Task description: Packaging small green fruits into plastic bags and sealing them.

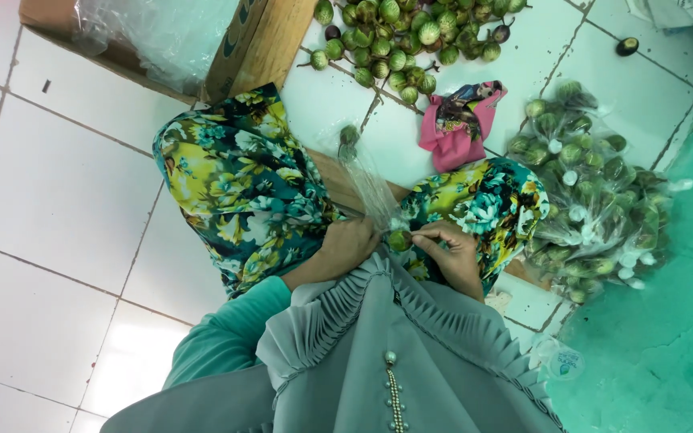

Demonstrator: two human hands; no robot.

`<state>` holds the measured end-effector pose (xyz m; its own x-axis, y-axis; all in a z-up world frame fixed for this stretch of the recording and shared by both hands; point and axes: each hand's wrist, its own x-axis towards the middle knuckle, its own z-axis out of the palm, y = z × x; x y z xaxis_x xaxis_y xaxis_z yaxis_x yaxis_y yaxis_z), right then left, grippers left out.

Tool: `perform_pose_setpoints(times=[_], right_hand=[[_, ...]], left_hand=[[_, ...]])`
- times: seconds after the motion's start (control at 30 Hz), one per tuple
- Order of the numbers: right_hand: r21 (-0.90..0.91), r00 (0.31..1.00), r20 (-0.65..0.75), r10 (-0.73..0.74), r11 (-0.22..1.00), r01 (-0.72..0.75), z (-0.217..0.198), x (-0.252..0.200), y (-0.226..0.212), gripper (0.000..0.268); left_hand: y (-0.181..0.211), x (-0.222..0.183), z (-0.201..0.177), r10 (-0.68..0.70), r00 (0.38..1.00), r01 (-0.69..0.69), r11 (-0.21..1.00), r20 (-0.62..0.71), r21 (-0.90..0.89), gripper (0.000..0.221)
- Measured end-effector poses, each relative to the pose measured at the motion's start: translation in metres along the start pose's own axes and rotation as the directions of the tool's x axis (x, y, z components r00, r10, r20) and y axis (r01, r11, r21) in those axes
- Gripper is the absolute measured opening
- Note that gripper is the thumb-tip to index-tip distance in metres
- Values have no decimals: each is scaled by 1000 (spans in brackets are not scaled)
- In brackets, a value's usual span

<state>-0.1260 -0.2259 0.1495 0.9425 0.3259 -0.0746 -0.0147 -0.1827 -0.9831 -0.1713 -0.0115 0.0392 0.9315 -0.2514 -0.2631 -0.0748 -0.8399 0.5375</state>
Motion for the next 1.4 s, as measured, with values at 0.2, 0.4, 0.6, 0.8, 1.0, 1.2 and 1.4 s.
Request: perform_pose_setpoints(times=[0.2, 0.4, 0.6, 0.8, 1.0, 1.2, 1.4], right_hand=[[-149, 988, -9, -153, 977, 150, 24, 9, 17, 12], [-418, 922, 48, -385, 830, 368, 44, 46, -7, 15], [-698, 813, 229, -536, 492, 521, 48, 105, 6, 7], [-708, 854, 272, -443, 509, 489, 44, 141, -28, 23], [-605, 843, 391, -369, 587, 537, 51, 153, -67, 28], [-561, 812, 345, -471, 589, 581, 63, 180, -29, 10], [-533, 780, 366, -507, 573, 622, 71, 189, -33, 11]], left_hand=[[-8, 4, -40, -42, 999, 40, 977, -4, -208, 29], [-18, 15, -84, 44, 997, -71, 886, -70, -458, 33], [-35, 51, -136, 111, 989, -148, 843, -102, -517, 46], [-53, 81, -187, 161, 985, -160, 775, -54, -611, 33], [-76, 102, -211, 222, 974, -120, 644, 35, -756, 30], [-63, 72, -252, 136, 989, -117, 469, -59, -875, 29], [-139, 80, -166, -79, 977, -113, 593, -198, -798, 51]])
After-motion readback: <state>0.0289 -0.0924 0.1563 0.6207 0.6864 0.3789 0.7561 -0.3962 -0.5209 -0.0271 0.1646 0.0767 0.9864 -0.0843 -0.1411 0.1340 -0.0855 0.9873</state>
